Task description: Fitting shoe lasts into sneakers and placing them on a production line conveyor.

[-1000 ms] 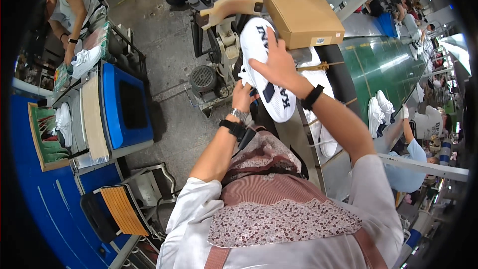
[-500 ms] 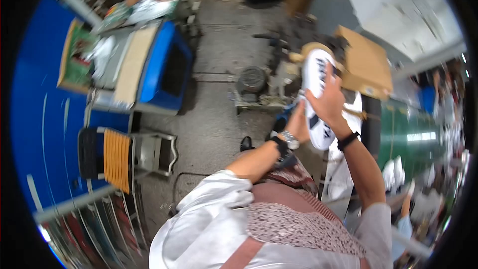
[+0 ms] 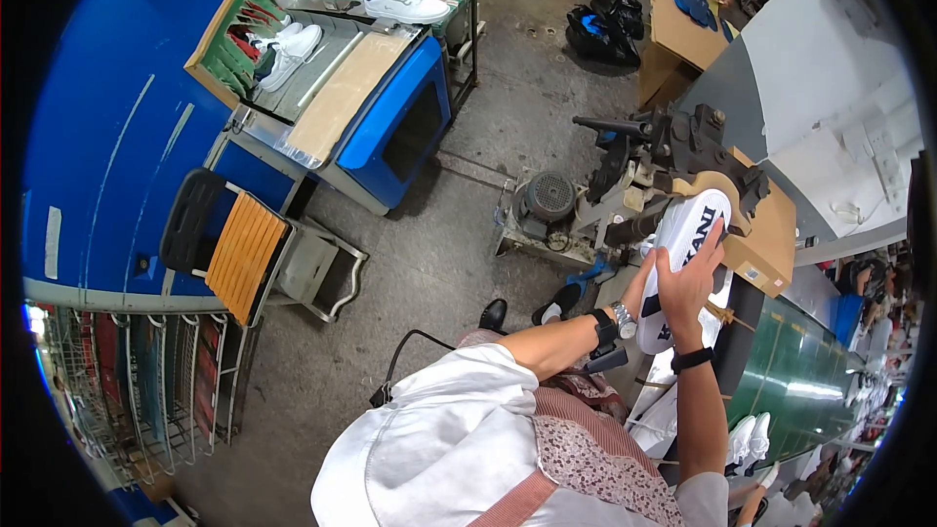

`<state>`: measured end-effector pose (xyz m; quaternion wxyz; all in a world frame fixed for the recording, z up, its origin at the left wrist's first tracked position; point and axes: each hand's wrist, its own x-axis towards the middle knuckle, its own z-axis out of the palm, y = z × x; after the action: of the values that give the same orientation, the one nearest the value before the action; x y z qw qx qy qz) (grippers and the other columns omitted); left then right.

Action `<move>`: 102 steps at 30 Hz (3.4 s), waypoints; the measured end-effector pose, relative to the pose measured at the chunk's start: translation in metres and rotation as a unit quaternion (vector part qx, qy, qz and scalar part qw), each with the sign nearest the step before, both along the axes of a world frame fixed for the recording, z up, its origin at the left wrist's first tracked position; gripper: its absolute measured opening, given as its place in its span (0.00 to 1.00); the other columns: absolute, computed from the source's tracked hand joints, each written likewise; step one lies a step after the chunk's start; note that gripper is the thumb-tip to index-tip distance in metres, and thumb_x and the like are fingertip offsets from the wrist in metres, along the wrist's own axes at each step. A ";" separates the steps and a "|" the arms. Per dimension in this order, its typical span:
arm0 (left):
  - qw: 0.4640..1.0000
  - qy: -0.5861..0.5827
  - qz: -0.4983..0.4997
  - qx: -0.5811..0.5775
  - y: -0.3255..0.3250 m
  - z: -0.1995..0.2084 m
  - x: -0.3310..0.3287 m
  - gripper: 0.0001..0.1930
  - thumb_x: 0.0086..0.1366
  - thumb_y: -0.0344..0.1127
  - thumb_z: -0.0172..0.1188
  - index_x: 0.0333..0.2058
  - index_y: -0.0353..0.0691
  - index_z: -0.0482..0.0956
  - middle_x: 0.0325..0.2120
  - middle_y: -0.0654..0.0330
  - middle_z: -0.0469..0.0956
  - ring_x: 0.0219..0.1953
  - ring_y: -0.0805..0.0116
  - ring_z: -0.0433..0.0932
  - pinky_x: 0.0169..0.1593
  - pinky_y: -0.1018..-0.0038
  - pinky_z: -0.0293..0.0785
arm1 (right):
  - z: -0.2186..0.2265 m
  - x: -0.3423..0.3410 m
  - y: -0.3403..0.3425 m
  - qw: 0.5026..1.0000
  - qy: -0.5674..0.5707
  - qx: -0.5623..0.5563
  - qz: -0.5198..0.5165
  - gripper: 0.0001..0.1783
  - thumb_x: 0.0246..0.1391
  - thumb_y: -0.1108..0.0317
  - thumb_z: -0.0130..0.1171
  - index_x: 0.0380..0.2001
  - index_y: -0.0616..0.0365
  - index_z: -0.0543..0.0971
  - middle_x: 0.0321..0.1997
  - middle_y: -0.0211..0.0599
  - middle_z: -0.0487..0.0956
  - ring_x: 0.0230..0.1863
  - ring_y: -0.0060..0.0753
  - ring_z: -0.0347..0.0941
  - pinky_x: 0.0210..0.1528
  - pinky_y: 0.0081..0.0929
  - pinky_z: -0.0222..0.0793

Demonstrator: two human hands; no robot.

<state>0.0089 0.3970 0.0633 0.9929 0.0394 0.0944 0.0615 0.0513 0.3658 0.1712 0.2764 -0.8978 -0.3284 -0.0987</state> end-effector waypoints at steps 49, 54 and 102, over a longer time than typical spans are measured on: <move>0.336 -0.206 -0.117 0.912 -0.303 -0.037 0.050 0.31 0.58 0.41 0.73 0.56 0.31 0.73 0.50 0.46 0.75 0.49 0.47 0.74 0.56 0.56 0.70 | -0.219 -0.214 -0.506 0.734 0.121 0.054 -0.666 0.42 0.40 0.67 0.76 0.61 0.56 0.70 0.64 0.44 0.69 0.66 0.53 0.62 0.69 0.49 0.54; 0.226 -0.272 -0.147 0.924 -0.344 -0.042 0.050 0.23 0.56 0.46 0.74 0.41 0.40 0.73 0.40 0.51 0.76 0.40 0.44 0.79 0.37 0.55 0.76 | -0.212 -0.203 -0.505 0.749 0.162 0.085 -0.637 0.45 0.41 0.66 0.75 0.63 0.57 0.67 0.65 0.47 0.69 0.67 0.56 0.61 0.69 0.51 0.55; 0.988 0.120 -0.086 0.038 0.027 -0.065 0.056 0.18 0.73 0.38 0.45 0.55 0.40 0.76 0.49 0.55 0.83 0.46 0.61 0.85 0.46 0.59 0.85 | 0.032 0.086 0.026 0.968 0.066 -0.242 0.025 0.58 0.42 0.44 0.67 0.76 0.47 0.55 0.52 0.64 0.75 0.49 0.68 0.78 0.52 0.53 0.76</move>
<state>0.0649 0.4244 -0.0012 0.9737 0.0921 0.2067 -0.0258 0.1376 0.3922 0.2031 0.0741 -0.9339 -0.3460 0.0506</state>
